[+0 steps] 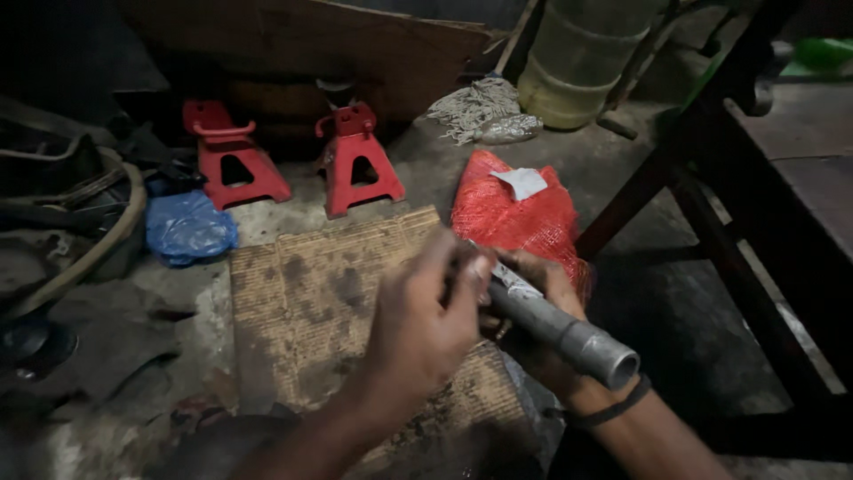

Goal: The person scrubs a cylindrical metal part and a square metal flange with a small abrasive pad. They rotate the parts to clean different sides and edges, then place them on a red mesh bag on the floor.

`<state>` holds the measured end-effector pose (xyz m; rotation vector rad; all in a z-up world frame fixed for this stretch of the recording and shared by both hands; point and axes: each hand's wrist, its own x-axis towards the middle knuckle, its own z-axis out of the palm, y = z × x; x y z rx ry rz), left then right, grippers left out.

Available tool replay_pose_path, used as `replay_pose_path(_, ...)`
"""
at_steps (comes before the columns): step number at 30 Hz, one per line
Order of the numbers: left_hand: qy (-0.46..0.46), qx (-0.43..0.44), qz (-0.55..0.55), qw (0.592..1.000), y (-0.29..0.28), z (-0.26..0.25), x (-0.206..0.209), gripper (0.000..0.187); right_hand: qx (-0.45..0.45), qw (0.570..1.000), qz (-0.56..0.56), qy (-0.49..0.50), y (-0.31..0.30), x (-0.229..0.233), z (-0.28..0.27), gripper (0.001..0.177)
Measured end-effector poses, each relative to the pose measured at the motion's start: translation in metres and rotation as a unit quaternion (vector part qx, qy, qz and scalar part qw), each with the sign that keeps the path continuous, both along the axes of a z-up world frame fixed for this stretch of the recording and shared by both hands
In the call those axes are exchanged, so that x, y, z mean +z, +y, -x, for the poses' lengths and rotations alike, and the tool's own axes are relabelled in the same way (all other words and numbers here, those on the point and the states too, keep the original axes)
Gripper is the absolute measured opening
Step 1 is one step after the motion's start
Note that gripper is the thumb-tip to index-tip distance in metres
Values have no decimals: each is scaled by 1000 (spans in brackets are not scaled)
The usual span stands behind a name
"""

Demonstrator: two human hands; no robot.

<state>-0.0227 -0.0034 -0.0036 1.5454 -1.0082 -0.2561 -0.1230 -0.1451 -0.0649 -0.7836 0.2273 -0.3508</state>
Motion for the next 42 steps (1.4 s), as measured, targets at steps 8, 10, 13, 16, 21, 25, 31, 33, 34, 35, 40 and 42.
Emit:
replay_pose_path(8, -54, 1, 33, 998, -11, -1, -7, 12, -28, 996, -20, 76, -9, -11, -2, 30)
replay_pose_path(10, -82, 7, 48, 995, -12, 1, -11, 11, -28, 995, -20, 93, -9, -8, 1, 30)
replay_pose_path(13, -67, 22, 24, 997, -13, -6, -15, 12, -11, 995, -7, 100, -9, -7, -4, 29)
replay_pose_path(16, -90, 22, 15, 996, -15, 1, -16, 12, -35, 990, 28, 130, -12, -11, -3, 24)
replay_pose_path(21, -54, 43, 23, 997, -14, -5, -17, 14, 25, 996, 58, 68, -16, -16, -1, 17)
replay_pose_path(25, -109, 10, 7, 994, -8, -7, -16, 13, 1, 995, -54, 84, -10, -11, 0, 26)
replay_pose_path(31, -100, -16, 28, 995, 1, -5, -14, 14, -20, 990, -50, 129, -9, -11, -1, 27)
replay_pose_path(33, -29, 32, -65, 997, 0, -24, -15, 17, 3, 997, 41, 62, -14, -15, -4, 14)
replay_pose_path(34, -80, 47, -28, 995, 0, -20, -18, 16, 5, 998, 1, 62, -15, -16, 0, 19)
replay_pose_path(35, -135, 60, 9, 989, -2, -19, -18, 16, 7, 998, -40, 58, -16, -15, 1, 27)
replay_pose_path(40, 38, 74, -30, 996, 5, -38, -4, 18, -7, 994, -109, -9, -35, -9, 1, 33)
replay_pose_path(42, 12, 77, -48, 996, 1, -43, 4, 16, 16, 990, -129, -50, -40, -4, 0, 33)
